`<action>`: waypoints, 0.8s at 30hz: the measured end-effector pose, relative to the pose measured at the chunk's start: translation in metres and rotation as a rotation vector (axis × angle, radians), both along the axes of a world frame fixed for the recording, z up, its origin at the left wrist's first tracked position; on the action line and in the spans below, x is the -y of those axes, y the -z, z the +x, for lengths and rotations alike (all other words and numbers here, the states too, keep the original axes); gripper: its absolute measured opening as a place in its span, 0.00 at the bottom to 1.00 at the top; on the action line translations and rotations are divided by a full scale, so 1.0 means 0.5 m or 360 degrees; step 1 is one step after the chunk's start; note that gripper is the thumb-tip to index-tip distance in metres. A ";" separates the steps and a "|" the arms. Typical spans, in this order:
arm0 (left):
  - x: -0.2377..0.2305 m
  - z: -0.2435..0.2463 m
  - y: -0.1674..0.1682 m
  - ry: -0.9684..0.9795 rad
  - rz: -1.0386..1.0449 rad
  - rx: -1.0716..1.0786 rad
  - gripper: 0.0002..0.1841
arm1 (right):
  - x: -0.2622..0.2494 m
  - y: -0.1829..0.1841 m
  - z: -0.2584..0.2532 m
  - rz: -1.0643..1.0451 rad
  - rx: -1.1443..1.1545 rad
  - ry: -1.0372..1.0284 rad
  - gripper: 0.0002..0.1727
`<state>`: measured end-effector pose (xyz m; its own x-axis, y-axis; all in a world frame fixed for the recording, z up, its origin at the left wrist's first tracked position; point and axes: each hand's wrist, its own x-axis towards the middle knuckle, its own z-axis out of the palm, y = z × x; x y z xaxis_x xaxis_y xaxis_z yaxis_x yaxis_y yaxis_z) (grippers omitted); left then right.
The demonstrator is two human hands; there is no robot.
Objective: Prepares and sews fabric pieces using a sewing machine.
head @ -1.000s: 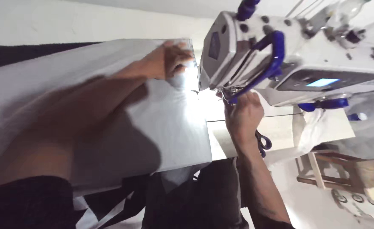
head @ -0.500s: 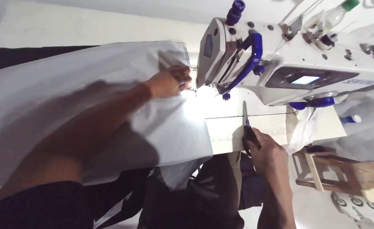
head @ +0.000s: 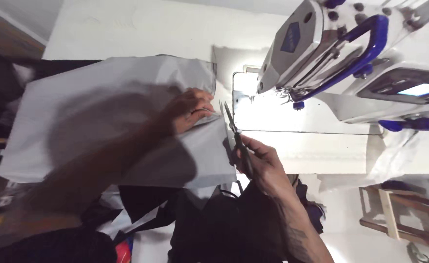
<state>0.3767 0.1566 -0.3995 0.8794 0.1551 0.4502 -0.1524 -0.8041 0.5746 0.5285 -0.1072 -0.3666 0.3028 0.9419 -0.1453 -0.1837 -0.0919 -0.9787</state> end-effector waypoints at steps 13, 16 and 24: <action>0.083 -0.043 -0.034 -0.0297 0.0365 -0.0310 0.25 | 0.106 -0.003 -0.012 -0.0145 0.1927 -0.0202 0.21; 0.030 0.016 -0.072 -0.0286 0.0312 -0.0811 0.45 | 0.103 -0.004 -0.012 -0.0145 0.1951 -0.0190 0.22; 0.008 0.143 -0.129 0.0368 -0.0275 -0.0833 0.05 | 0.107 -0.001 -0.005 -0.0142 0.1822 -0.0200 0.22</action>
